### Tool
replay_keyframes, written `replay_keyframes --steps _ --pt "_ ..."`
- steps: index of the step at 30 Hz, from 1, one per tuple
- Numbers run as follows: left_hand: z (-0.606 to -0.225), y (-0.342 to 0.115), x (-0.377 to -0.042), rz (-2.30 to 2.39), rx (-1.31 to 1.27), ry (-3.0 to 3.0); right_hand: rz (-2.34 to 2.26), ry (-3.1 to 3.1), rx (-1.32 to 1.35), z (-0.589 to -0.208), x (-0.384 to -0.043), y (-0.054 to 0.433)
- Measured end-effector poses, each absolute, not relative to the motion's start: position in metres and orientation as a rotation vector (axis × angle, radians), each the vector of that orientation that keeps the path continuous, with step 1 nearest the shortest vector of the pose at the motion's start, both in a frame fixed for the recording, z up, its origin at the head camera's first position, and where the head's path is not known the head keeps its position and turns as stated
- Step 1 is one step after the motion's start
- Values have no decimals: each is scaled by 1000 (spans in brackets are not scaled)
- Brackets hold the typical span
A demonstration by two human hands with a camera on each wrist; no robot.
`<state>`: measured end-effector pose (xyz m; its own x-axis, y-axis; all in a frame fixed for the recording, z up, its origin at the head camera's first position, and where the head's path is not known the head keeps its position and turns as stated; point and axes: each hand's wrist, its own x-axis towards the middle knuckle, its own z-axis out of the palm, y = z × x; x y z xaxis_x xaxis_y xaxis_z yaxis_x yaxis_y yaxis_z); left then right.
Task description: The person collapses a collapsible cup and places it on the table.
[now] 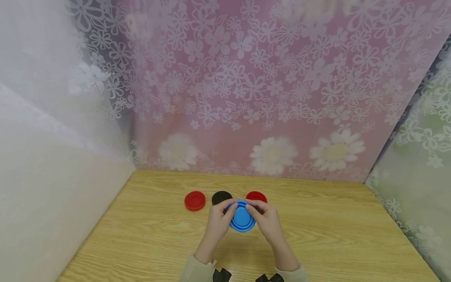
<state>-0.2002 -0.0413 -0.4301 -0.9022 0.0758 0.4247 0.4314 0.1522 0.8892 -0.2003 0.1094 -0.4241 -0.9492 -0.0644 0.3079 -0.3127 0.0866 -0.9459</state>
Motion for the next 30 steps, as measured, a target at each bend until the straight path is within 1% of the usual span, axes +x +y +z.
replay_keyframes --steps 5,11,14,20,26,30 --pt "-428 -42 -200 -1827 -480 -2159 2005 -2162 374 -423 -201 110" --pt "-407 -43 -187 -1860 -514 -2137 2034 -2124 348 -421 -201 110" --pt "-402 -45 -185 -1919 -477 -2144 2071 -2076 308 -420 -201 110" --pt "-401 -50 -187 -2023 -418 -2220 2114 -1983 204 -418 -201 113" --pt "-401 -52 -187 -2114 -401 -2209 2118 -2007 197 -417 -201 114" --pt "-409 -52 -192 -2157 -362 -2141 2145 -2030 183 -416 -203 116"
